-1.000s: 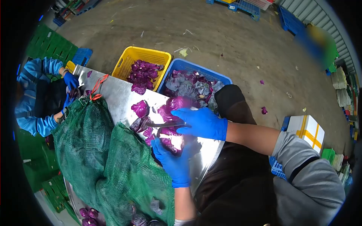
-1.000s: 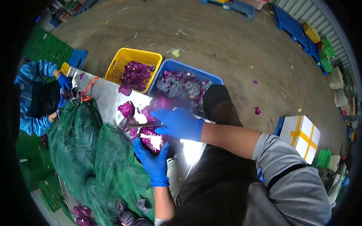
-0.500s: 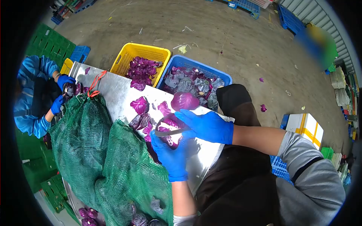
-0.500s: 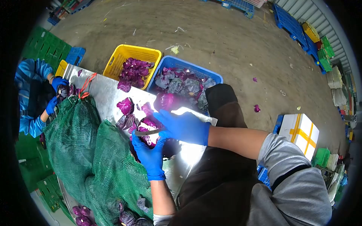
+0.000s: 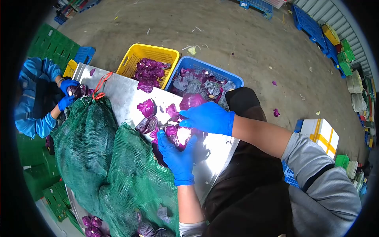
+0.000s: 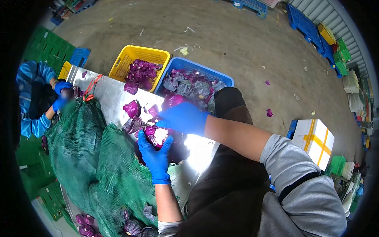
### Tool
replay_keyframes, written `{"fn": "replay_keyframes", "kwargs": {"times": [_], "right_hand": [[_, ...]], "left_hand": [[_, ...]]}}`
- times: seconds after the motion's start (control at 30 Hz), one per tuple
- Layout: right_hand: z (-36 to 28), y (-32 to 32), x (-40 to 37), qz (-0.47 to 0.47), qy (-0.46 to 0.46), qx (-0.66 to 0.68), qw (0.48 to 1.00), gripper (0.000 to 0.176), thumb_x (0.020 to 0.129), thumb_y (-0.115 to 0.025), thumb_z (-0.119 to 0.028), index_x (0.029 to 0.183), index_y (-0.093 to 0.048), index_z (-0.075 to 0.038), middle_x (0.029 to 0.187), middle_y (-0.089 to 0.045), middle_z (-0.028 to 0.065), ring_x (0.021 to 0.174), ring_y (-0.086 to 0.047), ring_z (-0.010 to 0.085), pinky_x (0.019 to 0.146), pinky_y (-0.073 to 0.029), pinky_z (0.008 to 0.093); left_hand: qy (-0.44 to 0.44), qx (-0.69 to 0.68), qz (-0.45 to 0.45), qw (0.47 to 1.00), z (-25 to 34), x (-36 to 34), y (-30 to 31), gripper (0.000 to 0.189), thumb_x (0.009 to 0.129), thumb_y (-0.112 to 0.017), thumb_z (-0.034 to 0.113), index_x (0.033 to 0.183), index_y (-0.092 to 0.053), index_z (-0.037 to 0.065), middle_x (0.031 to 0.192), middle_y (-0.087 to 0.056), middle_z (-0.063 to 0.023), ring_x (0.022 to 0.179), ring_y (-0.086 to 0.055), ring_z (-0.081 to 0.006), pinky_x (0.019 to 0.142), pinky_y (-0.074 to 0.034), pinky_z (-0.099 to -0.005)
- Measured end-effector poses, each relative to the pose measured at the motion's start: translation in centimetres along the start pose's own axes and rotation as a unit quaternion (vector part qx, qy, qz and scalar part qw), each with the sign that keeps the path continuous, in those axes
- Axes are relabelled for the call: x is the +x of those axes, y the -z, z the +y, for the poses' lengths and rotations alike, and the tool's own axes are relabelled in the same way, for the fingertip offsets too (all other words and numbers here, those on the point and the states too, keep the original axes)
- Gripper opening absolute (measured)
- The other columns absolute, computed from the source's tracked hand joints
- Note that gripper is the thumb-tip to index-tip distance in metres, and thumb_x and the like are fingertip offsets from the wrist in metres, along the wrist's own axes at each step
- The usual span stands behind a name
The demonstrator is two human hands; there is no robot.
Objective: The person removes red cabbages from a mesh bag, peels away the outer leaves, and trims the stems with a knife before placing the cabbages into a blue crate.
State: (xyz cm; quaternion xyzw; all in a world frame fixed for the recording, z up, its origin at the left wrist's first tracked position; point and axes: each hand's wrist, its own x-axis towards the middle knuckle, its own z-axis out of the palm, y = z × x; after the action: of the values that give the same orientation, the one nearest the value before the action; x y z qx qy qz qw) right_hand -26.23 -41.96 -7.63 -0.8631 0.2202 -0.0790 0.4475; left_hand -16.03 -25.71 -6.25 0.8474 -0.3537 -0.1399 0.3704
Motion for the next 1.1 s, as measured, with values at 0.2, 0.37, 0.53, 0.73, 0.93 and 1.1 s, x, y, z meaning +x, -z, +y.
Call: {"fn": "replay_keyframes", "kwargs": {"times": [0.2, 0.37, 0.53, 0.73, 0.93, 1.1], "right_hand": [[-0.9, 2.5, 1.5, -0.077, -0.072, -0.003, 0.994, 0.049, 0.095, -0.041, -0.049, 0.107, -0.066, -0.009, 0.096, -0.066, 0.0166, 0.089, -0.062, 0.0332, 0.078, -0.049, 0.0405], [-0.4, 1.9, 3.2, -0.066, -0.035, -0.03, 0.997, 0.052, 0.095, -0.038, -0.05, 0.097, -0.067, -0.008, 0.09, -0.065, 0.0179, 0.08, -0.061, 0.0375, 0.074, -0.048, 0.0443], [-2.6, 2.7, 4.1, -0.018, -0.095, 0.01, 0.995, 0.055, 0.094, -0.041, -0.051, 0.087, -0.068, -0.004, 0.084, -0.065, 0.0203, 0.081, -0.062, 0.0382, 0.075, -0.048, 0.0461], [0.3, 1.9, 3.9, -0.076, -0.101, -0.09, 0.988, 0.053, 0.087, -0.051, -0.057, 0.09, -0.07, -0.008, 0.085, -0.067, 0.0134, 0.083, -0.065, 0.0287, 0.074, -0.051, 0.0401], [-1.8, 2.2, 2.5, -0.04, 0.054, 0.026, 0.997, 0.067, 0.079, -0.062, -0.057, 0.126, -0.056, -0.011, 0.109, -0.065, 0.0166, 0.093, -0.065, 0.0293, 0.083, -0.05, 0.035], [-2.6, 1.7, 1.7, -0.02, 0.025, 0.06, 0.998, 0.048, 0.078, -0.072, -0.01, 0.123, -0.056, -0.002, 0.108, -0.065, 0.0061, 0.102, -0.062, 0.0157, 0.086, -0.052, 0.0293]], "left_hand": [[0.001, 0.01, 0.003, 1.0, 1.4, 0.5, 0.0, 0.097, 0.065, -0.085, 0.03, 0.14, -0.033, -0.004, 0.139, -0.04, -0.0227, 0.13, -0.038, -0.0308, 0.11, -0.029, -0.038], [0.007, -0.041, 0.028, 0.999, 0.8, 1.5, -0.7, 0.101, 0.063, -0.084, 0.039, 0.137, -0.032, -0.007, 0.136, -0.042, -0.0251, 0.127, -0.04, -0.0356, 0.107, -0.032, -0.0415], [0.035, -0.107, 0.045, 0.993, -0.2, 1.7, -1.1, 0.105, 0.061, -0.084, 0.044, 0.137, -0.032, -0.007, 0.136, -0.042, -0.0264, 0.126, -0.041, -0.0352, 0.107, -0.032, -0.0414], [0.006, -0.133, 0.032, 0.991, -0.5, -2.4, -1.0, 0.108, 0.056, -0.085, 0.01, 0.142, -0.022, -0.005, 0.14, -0.035, -0.0178, 0.129, -0.036, -0.028, 0.111, -0.026, -0.0359], [-0.072, -0.153, -0.032, 0.985, -0.8, -1.2, 0.6, 0.112, 0.055, -0.082, 0.004, 0.145, -0.015, -0.003, 0.144, -0.03, -0.0167, 0.133, -0.032, -0.0265, 0.113, -0.023, -0.035], [-0.092, -0.135, -0.027, 0.986, -0.7, -1.1, 0.8, 0.112, 0.059, -0.082, 0.008, 0.145, -0.012, -0.005, 0.147, -0.026, -0.0188, 0.135, -0.029, -0.0276, 0.114, -0.021, -0.0348]]}}
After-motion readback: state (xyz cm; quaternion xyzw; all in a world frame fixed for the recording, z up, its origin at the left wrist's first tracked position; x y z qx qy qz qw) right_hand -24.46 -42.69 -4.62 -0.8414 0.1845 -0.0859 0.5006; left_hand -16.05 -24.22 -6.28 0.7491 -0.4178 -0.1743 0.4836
